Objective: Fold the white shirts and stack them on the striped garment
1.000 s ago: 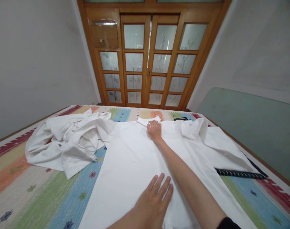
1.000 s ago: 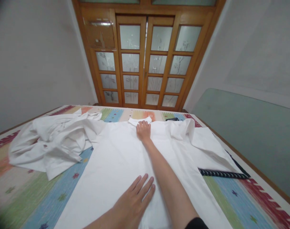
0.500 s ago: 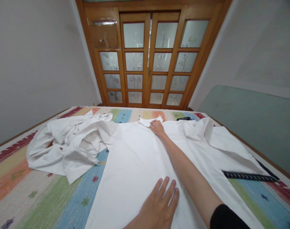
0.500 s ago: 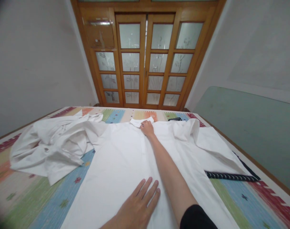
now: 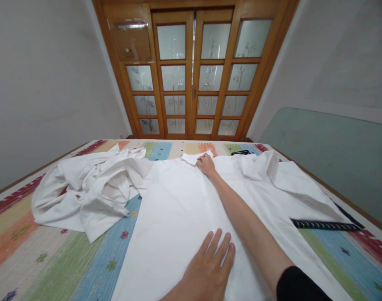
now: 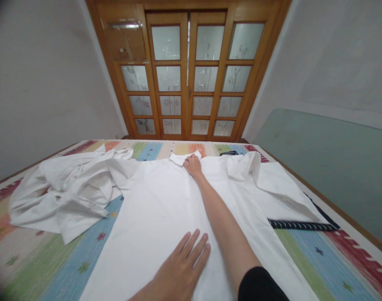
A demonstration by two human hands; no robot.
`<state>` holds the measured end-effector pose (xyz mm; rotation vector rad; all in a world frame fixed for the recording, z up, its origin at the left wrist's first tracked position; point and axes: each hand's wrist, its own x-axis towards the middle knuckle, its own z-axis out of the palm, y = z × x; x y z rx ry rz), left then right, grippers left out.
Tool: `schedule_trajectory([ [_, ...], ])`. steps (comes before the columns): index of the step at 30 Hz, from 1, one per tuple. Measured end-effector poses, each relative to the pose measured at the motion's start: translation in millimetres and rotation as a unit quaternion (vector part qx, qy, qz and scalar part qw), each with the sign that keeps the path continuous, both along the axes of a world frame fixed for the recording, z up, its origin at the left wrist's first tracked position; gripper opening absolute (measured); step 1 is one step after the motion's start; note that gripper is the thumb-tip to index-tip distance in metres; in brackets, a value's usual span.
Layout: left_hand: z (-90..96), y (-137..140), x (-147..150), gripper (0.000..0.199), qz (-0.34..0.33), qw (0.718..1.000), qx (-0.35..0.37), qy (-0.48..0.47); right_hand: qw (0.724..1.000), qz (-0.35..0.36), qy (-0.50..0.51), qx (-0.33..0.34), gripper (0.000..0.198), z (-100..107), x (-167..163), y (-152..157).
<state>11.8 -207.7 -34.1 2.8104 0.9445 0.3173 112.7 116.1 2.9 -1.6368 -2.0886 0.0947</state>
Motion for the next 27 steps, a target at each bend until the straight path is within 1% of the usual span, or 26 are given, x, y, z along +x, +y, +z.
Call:
schedule_trajectory([
  [6,-1.2,-0.1,0.6,0.071,0.003,1.000,0.025,-0.002,1.000,0.011,-0.029,0.000,0.034,-0.2,0.4,0.1],
  [10,3.2,-2.3,0.1,0.072,0.010,0.999,0.034,-0.005,0.999,0.029,-0.042,0.005,0.036,-0.2,0.2,-0.9],
  [14,8.9,-3.9,-1.1,0.071,0.010,0.999,0.034,-0.007,0.999,0.035,-0.028,-0.001,0.037,-0.3,0.1,0.2],
  [17,7.7,-3.1,-1.2,0.071,0.009,0.999,0.034,-0.005,0.999,0.038,0.001,0.004,0.039,-1.3,1.1,2.6],
  [21,-0.5,-1.0,0.2,0.073,0.003,0.999,0.043,-0.004,0.998,0.013,0.048,0.040,0.046,-2.3,3.7,4.9],
  [23,-4.0,-0.4,1.0,0.073,0.006,0.999,0.046,-0.004,0.997,-0.006,0.059,0.059,0.044,-2.9,4.3,4.7],
  [25,-6.0,-0.2,1.7,0.072,0.009,0.999,0.048,-0.006,0.996,-0.019,0.052,0.066,0.038,-3.8,4.1,3.5],
  [27,-6.5,-0.1,2.1,0.071,0.007,0.999,0.046,-0.006,0.997,-0.024,0.028,0.060,0.036,-4.5,3.0,1.8],
])
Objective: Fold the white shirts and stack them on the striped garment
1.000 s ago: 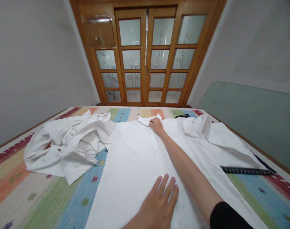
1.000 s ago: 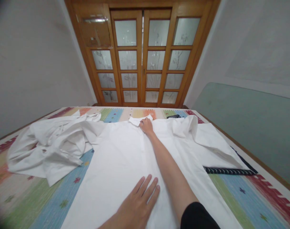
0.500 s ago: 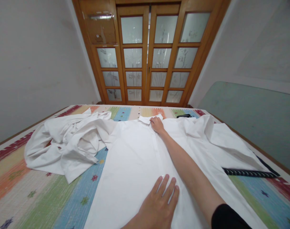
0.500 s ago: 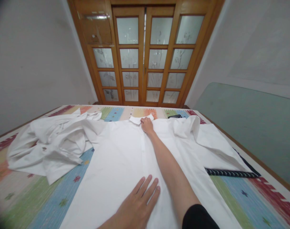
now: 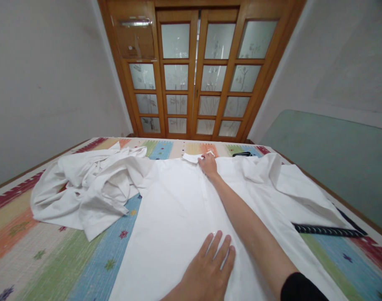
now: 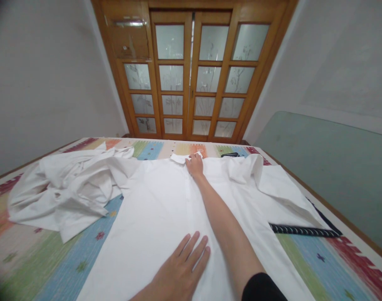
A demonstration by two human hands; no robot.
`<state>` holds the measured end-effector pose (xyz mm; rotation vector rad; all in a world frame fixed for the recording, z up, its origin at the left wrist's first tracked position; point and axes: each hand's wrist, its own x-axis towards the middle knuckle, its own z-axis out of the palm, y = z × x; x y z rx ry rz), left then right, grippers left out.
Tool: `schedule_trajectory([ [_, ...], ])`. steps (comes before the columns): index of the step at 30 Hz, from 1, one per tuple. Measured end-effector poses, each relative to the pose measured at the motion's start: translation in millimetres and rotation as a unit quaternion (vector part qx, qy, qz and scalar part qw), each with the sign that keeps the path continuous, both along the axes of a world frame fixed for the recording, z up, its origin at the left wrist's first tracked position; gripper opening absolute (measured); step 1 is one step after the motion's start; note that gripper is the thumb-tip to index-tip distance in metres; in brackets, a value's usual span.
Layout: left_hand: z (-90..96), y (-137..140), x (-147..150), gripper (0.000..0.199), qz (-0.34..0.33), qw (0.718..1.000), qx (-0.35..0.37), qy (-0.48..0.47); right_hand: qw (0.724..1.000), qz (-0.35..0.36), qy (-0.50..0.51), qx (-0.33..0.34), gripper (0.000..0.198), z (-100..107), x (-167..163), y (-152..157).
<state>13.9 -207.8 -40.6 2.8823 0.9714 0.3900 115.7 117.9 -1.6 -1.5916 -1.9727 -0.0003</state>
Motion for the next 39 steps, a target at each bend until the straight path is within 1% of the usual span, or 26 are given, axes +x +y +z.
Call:
schedule_trajectory([
  [3,1.2,0.1,0.0,0.070,-0.003,1.000,-0.005,-0.003,0.999,-0.003,-0.032,-0.022,0.041,0.3,-2.1,-3.4],
  [5,2.8,0.1,-0.5,0.071,-0.003,1.000,-0.010,-0.003,0.998,-0.011,-0.035,-0.042,0.046,1.7,-3.5,-6.4],
  [7,4.2,0.0,-0.9,0.071,-0.003,1.000,-0.012,0.001,0.997,-0.018,-0.033,-0.065,0.057,3.2,-5.0,-10.2],
  [11,3.5,0.2,-1.0,0.073,-0.003,1.000,-0.008,0.001,0.993,-0.030,-0.043,-0.101,0.084,3.6,-7.8,-17.7],
  [13,1.4,0.6,-0.6,0.072,-0.005,1.000,-0.010,0.000,0.990,-0.047,-0.055,-0.118,0.092,2.2,-8.5,-19.6],
  [15,0.5,0.6,-0.4,0.071,-0.006,1.000,-0.017,-0.001,0.987,-0.055,-0.066,-0.139,0.096,0.7,-8.7,-20.0],
  [17,3.6,-0.1,-1.1,0.070,-0.007,1.000,-0.023,-0.002,0.983,-0.056,-0.074,-0.161,0.096,0.1,-8.7,-19.4],
  [19,12.4,-1.8,-3.0,0.072,-0.006,0.999,-0.032,-0.004,0.979,-0.057,-0.082,-0.180,0.095,0.8,-9.0,-19.0],
  [21,25.6,-3.8,-5.4,0.079,-0.005,0.999,-0.050,-0.009,0.975,-0.060,-0.093,-0.193,0.094,2.9,-9.8,-20.1],
  [24,44.7,-6.5,-8.0,0.096,-0.003,0.996,-0.090,-0.011,0.969,-0.056,-0.117,-0.210,0.092,7.1,-10.5,-25.8],
  [26,51.5,-7.7,-8.2,0.098,0.001,0.994,-0.110,-0.008,0.965,-0.048,-0.135,-0.221,0.088,9.5,-9.1,-32.5],
  [28,52.7,-8.6,-7.4,0.096,0.008,0.992,-0.124,-0.009,0.962,-0.033,-0.149,-0.227,0.081,11.3,-5.4,-41.6],
  [32,48.3,-10.5,-6.4,0.096,0.021,0.990,-0.139,-0.018,0.959,0.015,-0.173,-0.226,0.066,12.5,8.0,-66.7],
  [35,46.8,-11.9,-7.6,0.093,0.022,0.992,-0.127,-0.019,0.958,0.054,-0.185,-0.211,0.063,12.0,20.6,-89.5],
  [39,48.6,-12.5,-8.1,0.091,0.026,0.993,-0.115,-0.016,0.959,0.090,-0.193,-0.186,0.061,11.2,37.4,-117.0],
])
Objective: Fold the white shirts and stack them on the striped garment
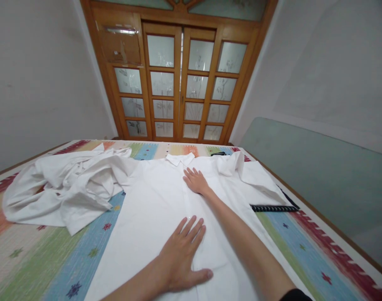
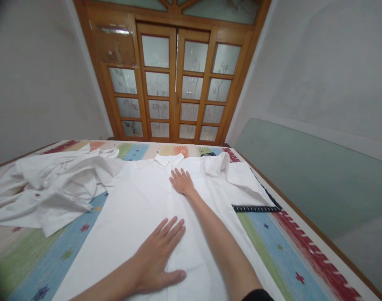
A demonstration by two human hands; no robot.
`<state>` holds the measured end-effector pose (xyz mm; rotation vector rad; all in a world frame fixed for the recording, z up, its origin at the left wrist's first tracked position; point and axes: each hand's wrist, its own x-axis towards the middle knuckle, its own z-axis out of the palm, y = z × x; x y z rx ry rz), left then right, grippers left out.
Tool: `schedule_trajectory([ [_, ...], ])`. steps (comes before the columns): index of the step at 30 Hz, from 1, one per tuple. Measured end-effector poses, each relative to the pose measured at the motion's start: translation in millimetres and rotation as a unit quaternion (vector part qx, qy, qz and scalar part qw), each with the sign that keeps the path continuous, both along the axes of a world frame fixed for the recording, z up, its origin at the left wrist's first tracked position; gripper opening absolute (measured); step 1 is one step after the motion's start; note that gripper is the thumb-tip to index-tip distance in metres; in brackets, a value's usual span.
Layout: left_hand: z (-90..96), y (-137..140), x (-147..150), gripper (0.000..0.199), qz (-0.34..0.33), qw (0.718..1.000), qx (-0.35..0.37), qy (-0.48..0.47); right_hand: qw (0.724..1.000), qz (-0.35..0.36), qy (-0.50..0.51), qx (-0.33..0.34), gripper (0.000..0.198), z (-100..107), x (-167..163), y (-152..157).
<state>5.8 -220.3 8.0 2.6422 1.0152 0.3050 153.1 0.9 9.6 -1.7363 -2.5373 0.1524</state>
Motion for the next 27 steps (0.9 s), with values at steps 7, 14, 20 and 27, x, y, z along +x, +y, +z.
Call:
schedule_trajectory([
  [7,-0.4,15.6,0.1,0.082,0.068,0.997,0.004,0.028,0.999,0.028,-0.003,0.015,0.061,-2.3,25.8,-34.5],
  [14,0.4,71.7,-26.9,0.078,0.245,0.966,0.024,0.083,1.000,0.019,0.008,0.001,0.068,-3.4,34.6,-43.4],
  [20,6.7,110.7,-65.4,0.073,0.356,0.925,0.029,0.126,1.000,-0.006,0.011,-0.008,0.073,0.1,32.1,-44.9],
  [27,0.5,126.4,-94.4,0.082,0.393,0.906,0.037,0.151,0.999,-0.010,0.007,-0.032,0.072,3.9,31.7,-43.3],
])
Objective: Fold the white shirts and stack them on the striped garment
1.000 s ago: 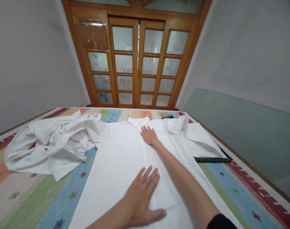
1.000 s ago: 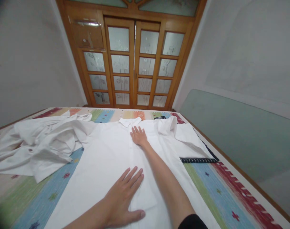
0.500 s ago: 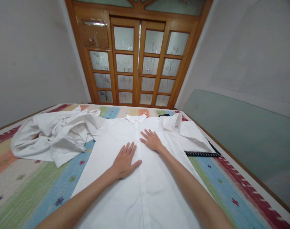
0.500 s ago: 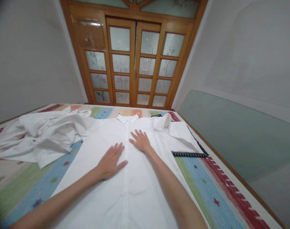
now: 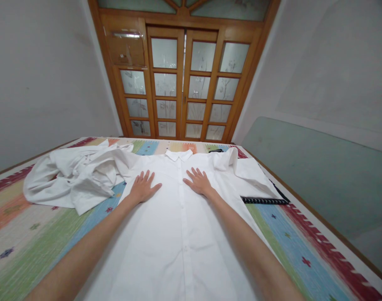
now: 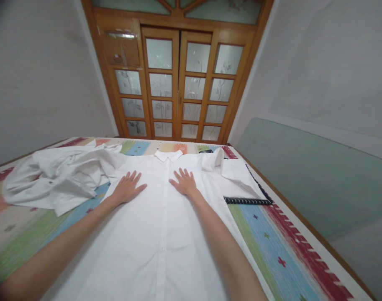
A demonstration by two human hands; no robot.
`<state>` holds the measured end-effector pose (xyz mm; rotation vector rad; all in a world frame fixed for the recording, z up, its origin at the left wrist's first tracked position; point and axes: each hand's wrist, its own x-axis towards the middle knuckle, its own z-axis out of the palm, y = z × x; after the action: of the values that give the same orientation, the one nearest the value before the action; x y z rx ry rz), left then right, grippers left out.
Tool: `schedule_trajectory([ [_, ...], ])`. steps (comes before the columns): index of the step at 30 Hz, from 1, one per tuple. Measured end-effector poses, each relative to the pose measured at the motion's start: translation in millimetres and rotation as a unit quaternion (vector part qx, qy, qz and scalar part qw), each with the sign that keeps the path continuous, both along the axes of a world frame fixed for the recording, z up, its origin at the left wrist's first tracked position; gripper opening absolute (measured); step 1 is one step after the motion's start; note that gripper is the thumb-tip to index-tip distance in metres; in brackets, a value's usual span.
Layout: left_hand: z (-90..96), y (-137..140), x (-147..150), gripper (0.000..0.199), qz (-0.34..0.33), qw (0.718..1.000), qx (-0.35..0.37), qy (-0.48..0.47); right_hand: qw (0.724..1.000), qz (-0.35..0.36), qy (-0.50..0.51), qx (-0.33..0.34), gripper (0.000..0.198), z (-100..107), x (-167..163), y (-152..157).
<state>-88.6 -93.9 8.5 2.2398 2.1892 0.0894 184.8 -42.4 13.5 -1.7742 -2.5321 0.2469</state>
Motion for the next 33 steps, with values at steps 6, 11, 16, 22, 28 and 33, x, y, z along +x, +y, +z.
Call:
schedule_trajectory([
  [6,-2.1,-1.4,2.2,0.079,-0.021,1.000,0.005,0.012,0.999,0.037,0.006,-0.003,0.066,3.5,-9.7,7.0],
  [11,-4.0,-1.9,1.7,0.078,-0.017,1.000,0.022,-0.009,0.995,0.096,0.032,0.001,0.071,0.5,-50.9,11.8],
  [16,-3.5,-3.5,1.9,0.078,-0.020,0.999,0.029,-0.019,0.996,0.086,0.035,0.010,0.083,-2.1,-81.8,11.9],
  [22,1.6,-3.3,4.7,0.078,0.003,1.000,0.005,-0.026,0.995,0.097,0.035,0.011,0.081,-2.5,-78.8,9.5],
  [28,-7.8,11.2,-4.0,0.068,0.055,0.989,0.093,-0.101,0.992,0.120,0.028,-0.005,0.070,0.4,-76.3,10.2],
  [33,-0.6,19.9,-31.6,0.040,0.142,0.925,0.271,-0.227,0.993,0.118,0.019,0.009,0.057,1.2,-76.0,10.4],
])
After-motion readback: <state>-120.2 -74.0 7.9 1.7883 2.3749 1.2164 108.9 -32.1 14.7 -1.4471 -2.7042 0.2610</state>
